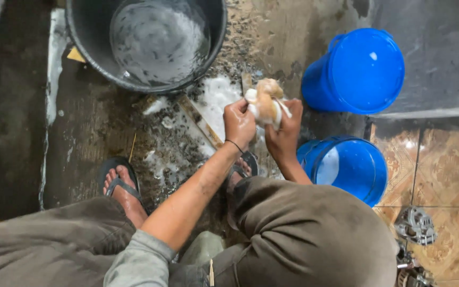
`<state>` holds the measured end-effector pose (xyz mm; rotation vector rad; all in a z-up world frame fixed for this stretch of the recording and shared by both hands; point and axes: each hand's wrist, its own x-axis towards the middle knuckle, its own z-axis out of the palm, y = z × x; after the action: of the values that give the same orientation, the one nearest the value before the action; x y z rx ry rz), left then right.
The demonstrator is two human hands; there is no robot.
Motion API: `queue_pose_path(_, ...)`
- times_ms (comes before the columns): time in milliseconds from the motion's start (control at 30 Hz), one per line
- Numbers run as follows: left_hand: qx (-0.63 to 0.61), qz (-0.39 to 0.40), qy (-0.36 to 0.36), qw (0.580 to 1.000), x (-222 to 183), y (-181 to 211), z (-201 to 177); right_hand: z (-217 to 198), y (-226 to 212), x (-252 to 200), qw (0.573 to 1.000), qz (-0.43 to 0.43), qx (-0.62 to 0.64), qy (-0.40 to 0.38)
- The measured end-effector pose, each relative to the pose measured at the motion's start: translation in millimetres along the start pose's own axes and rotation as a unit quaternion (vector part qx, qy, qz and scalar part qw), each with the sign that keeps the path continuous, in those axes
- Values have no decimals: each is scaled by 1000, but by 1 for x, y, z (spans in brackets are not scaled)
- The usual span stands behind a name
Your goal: Washing and scrubbing various metal mechanical parts using soap, water, and a sponge
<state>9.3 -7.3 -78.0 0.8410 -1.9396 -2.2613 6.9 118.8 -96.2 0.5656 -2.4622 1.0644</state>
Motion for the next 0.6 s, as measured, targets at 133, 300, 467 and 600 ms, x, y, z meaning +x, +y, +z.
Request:
queue_pose_path(133,117,-3,-6,993,8,-27,-8,-5,16,-14,996,26,-26,-85)
queue_pose_path(300,265,98,-83,956,14,-21,-9,-16,45,-15,974,128,80,-169)
queue_pose_path(467,224,78,-140,961,32,-45,-16,-38,47,-4,957,99,142,-235)
queue_pose_path(600,156,30,-238,958,28,-18,-26,-56,56,13,946,98,160,-264)
